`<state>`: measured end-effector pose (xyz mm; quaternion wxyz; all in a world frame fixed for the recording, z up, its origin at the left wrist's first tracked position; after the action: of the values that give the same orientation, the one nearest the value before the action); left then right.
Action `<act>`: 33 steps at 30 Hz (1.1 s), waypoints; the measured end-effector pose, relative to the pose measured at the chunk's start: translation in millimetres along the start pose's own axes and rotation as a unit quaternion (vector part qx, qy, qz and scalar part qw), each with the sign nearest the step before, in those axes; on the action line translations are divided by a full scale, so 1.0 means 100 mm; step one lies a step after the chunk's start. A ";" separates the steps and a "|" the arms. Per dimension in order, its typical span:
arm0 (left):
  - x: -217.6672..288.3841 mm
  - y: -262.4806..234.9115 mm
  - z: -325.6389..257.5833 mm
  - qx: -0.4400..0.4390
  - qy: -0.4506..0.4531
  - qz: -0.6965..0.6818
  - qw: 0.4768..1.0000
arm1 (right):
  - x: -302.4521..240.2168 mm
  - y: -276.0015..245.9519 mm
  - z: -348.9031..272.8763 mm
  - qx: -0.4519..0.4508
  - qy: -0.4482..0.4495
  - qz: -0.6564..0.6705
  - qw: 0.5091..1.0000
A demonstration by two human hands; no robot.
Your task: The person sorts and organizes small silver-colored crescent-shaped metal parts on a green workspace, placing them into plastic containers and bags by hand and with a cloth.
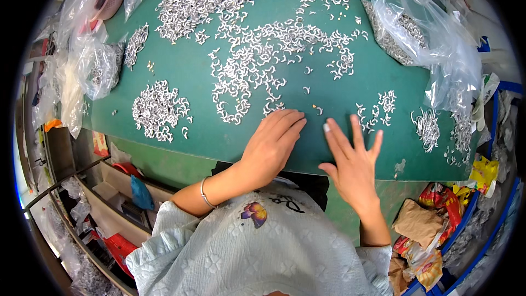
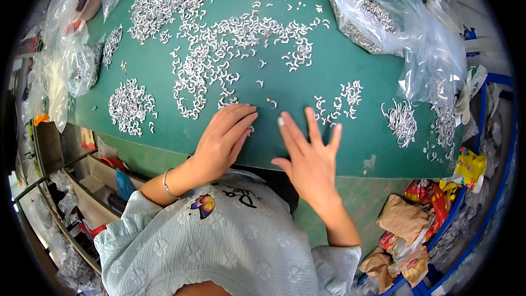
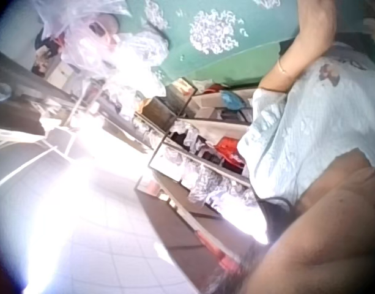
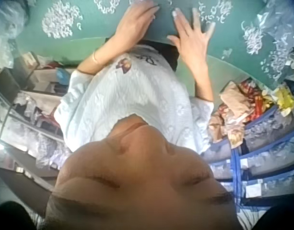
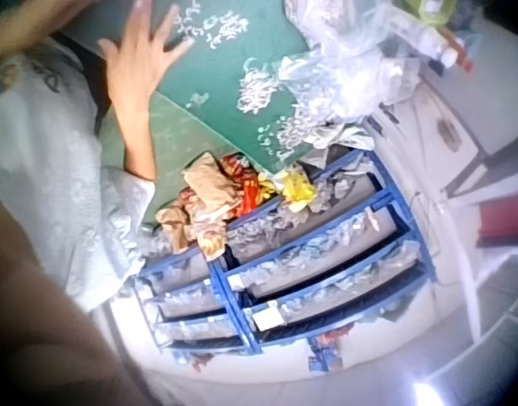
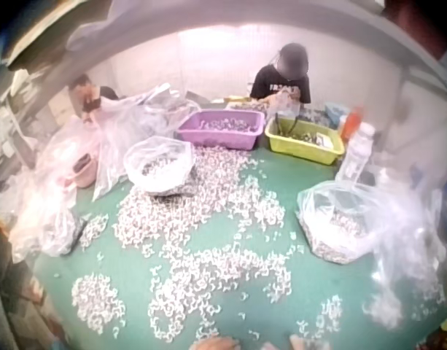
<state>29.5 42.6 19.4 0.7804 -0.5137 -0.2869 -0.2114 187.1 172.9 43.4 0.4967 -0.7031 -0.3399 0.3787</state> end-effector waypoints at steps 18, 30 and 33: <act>0.01 0.07 -0.13 -0.059 0.057 0.002 0.997 | 0.11 -0.01 0.70 0.061 -0.063 0.055 0.995; 0.03 0.04 -0.20 -0.028 0.049 -0.032 0.998 | 0.02 0.00 0.15 -0.012 -0.054 0.068 0.996; 0.03 0.05 -0.21 -0.021 0.043 -0.039 0.998 | 0.12 0.03 0.17 0.073 -0.050 0.196 0.977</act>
<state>39.5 25.2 12.0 0.7724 -0.5091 -0.2679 -0.2694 178.9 190.0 35.0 0.4450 -0.6979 -0.1917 0.5274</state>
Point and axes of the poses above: each hand's wrist, its own z-axis towards the middle knuckle, its own y-axis out of the palm, x = y × z, the point moved 1 cm from there along z, towards the middle knuckle, and after that the axes turned 8 degrees about y, right-handed, at the moved point
